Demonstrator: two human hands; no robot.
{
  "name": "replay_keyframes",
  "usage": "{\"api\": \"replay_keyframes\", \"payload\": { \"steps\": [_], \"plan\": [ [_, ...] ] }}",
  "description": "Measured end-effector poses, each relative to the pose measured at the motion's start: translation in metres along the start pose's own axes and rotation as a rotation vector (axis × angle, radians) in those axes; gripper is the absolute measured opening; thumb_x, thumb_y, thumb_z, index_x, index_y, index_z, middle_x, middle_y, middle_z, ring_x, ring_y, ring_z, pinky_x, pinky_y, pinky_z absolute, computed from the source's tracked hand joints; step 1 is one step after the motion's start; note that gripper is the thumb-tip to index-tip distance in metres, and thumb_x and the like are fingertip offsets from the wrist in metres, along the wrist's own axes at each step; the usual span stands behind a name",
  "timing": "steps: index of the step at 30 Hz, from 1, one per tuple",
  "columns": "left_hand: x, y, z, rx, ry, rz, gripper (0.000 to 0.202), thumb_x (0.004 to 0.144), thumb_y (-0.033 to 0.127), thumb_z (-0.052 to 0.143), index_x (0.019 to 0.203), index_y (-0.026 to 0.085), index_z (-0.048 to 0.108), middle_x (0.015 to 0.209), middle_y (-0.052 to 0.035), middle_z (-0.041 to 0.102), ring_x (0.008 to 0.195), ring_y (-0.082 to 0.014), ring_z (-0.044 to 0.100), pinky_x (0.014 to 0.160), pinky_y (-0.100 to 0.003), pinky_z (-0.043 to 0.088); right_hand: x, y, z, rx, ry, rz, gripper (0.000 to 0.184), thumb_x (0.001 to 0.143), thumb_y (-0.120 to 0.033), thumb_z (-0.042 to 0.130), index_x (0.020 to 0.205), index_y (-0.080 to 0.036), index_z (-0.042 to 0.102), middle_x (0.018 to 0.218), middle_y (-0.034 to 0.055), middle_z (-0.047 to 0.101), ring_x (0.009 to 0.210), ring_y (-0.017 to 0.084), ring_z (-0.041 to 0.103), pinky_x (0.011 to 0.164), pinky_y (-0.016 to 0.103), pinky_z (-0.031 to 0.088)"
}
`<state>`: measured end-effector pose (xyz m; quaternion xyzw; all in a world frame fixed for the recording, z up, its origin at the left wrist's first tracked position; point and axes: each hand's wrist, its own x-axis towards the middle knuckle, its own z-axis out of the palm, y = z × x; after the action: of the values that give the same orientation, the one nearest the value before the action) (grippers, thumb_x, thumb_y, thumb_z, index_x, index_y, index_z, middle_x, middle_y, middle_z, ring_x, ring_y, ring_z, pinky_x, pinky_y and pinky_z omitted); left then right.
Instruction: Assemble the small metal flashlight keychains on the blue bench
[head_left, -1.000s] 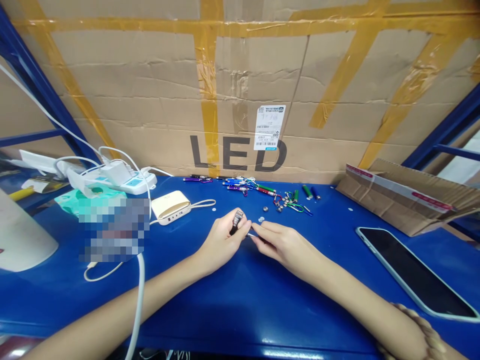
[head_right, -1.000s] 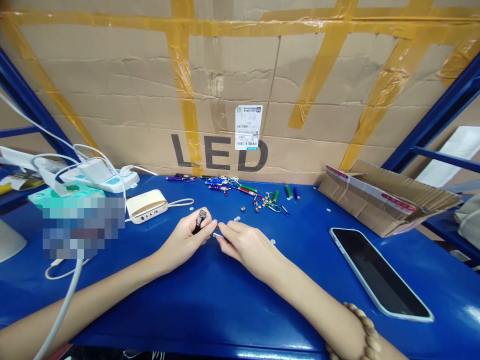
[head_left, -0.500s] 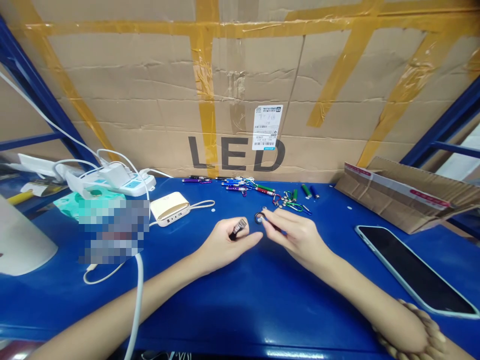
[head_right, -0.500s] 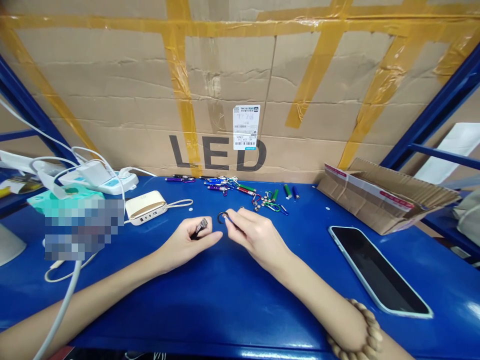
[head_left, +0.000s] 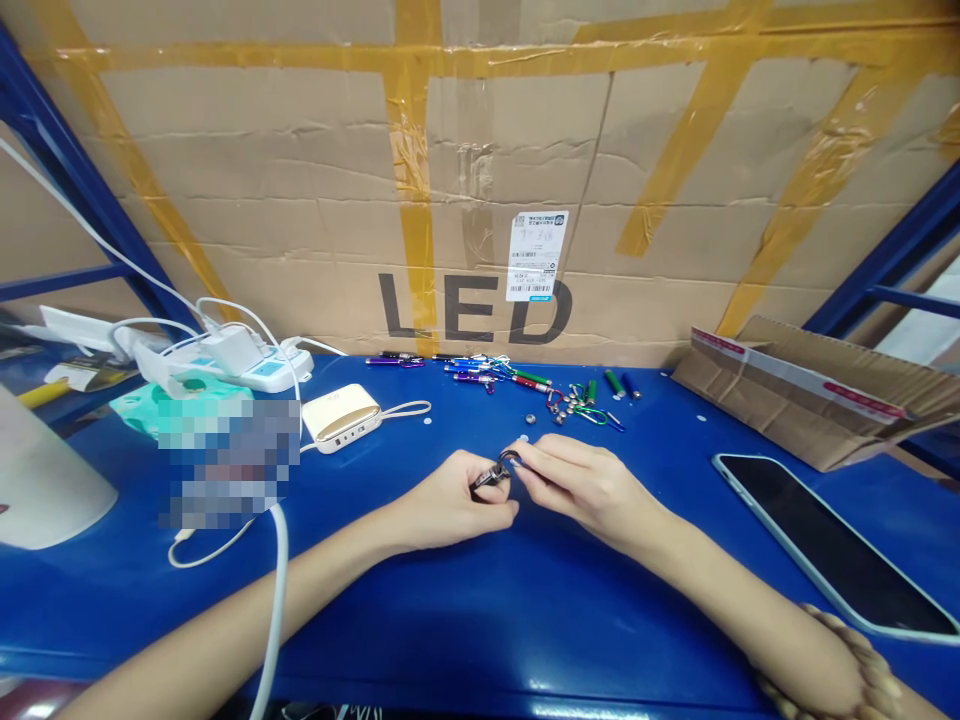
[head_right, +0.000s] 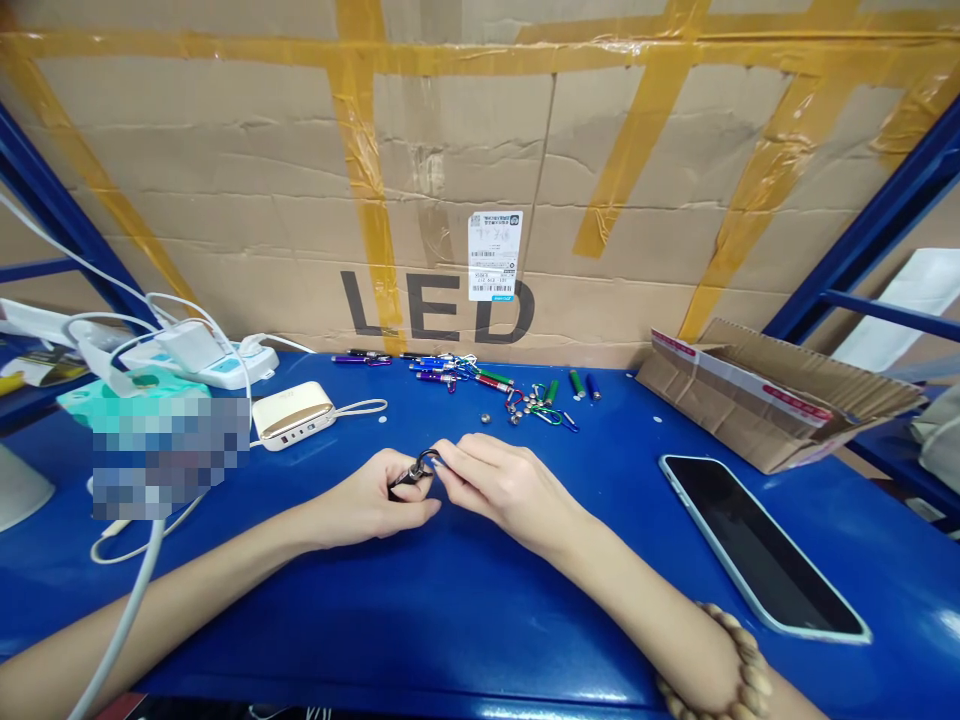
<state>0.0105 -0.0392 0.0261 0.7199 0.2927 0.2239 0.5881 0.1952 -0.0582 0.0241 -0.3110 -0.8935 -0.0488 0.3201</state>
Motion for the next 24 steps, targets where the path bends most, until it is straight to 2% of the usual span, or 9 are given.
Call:
{"api": "replay_keyframes", "payload": {
  "steps": [4,8,10,12,14,16,18,21,24],
  "plan": [
    [0.002,-0.003,-0.002,-0.117,-0.002,-0.087,0.037,0.072,0.018,0.054,0.055,0.020,0.021,0.047,0.0110,0.018,0.036,-0.0017,0.019,0.035,-0.016,0.018,0.001,0.002,-0.005,0.225,-0.109,0.123,0.030,0.092,-0.024,0.039,0.118,-0.016,0.053,0.083,0.0048,0.057,0.074,0.012,0.053,0.068,0.024,0.046],
    [0.008,-0.008,-0.007,-0.091,-0.024,-0.039,0.040,0.074,0.031,0.059,0.058,0.019,0.025,0.051,0.0102,0.023,0.040,-0.0020,0.022,0.038,-0.015,0.020,0.002,0.005,-0.001,0.307,-0.113,0.210,0.035,0.093,-0.027,0.036,0.124,-0.018,0.050,0.077,0.0027,0.058,0.073,0.012,0.054,0.071,0.026,0.046],
    [0.012,-0.010,-0.012,-0.132,-0.035,-0.059,0.035,0.080,0.043,0.049,0.064,0.019,0.031,0.052,0.0092,0.028,0.041,-0.0032,0.021,0.038,-0.016,0.018,0.002,0.008,0.001,0.294,-0.109,0.295,0.037,0.093,-0.031,0.036,0.125,-0.018,0.050,0.074,0.0020,0.060,0.069,0.012,0.055,0.068,0.026,0.046],
    [0.016,-0.011,-0.019,-0.122,0.064,-0.068,0.036,0.086,0.051,0.031,0.070,0.019,0.034,0.052,0.0086,0.028,0.040,-0.0049,0.020,0.038,-0.017,0.016,0.002,0.014,0.001,0.211,-0.091,0.400,0.040,0.092,-0.034,0.038,0.127,-0.020,0.047,0.078,0.0021,0.064,0.066,0.012,0.057,0.064,0.025,0.047],
    [0.019,-0.013,-0.030,0.051,0.228,-0.014,0.033,0.088,0.048,0.028,0.074,0.019,0.036,0.052,0.0075,0.030,0.042,-0.0070,0.027,0.041,-0.019,0.022,0.002,0.021,-0.003,0.036,-0.071,0.475,0.041,0.090,-0.036,0.040,0.128,-0.022,0.046,0.088,0.0026,0.066,0.066,0.013,0.059,0.060,0.025,0.046],
    [0.019,-0.014,-0.041,0.394,0.344,0.011,0.030,0.089,0.046,0.031,0.081,0.020,0.044,0.057,0.0046,0.041,0.050,-0.0105,0.040,0.049,-0.021,0.030,0.001,0.028,-0.009,-0.143,-0.060,0.512,0.039,0.089,-0.035,0.041,0.126,-0.025,0.049,0.092,0.0021,0.067,0.067,0.014,0.061,0.057,0.025,0.045],
    [0.018,-0.015,-0.051,0.681,0.433,0.007,0.025,0.088,0.043,0.035,0.094,0.024,0.050,0.062,0.0033,0.048,0.058,-0.0143,0.048,0.055,-0.024,0.033,0.001,0.034,-0.015,-0.231,-0.062,0.550,0.036,0.088,-0.034,0.040,0.121,-0.027,0.053,0.089,0.0005,0.068,0.067,0.014,0.062,0.053,0.023,0.042],
    [0.023,-0.016,-0.059,0.844,0.386,0.028,0.030,0.092,0.038,0.026,0.095,0.023,0.051,0.059,0.0030,0.052,0.058,-0.0159,0.052,0.057,-0.025,0.037,0.001,0.043,-0.023,-0.265,-0.089,0.631,0.031,0.087,-0.033,0.041,0.111,-0.028,0.059,0.083,-0.0018,0.069,0.071,0.015,0.064,0.050,0.021,0.038],
    [0.043,-0.015,-0.061,0.898,0.268,0.128,0.028,0.092,0.028,0.024,0.092,0.020,0.051,0.064,0.0014,0.058,0.064,-0.0149,0.056,0.062,-0.024,0.041,-0.001,0.052,-0.029,-0.298,-0.127,0.705,0.027,0.085,-0.032,0.042,0.101,-0.027,0.063,0.086,-0.0018,0.070,0.079,0.017,0.064,0.054,0.022,0.038]
  ]
}}
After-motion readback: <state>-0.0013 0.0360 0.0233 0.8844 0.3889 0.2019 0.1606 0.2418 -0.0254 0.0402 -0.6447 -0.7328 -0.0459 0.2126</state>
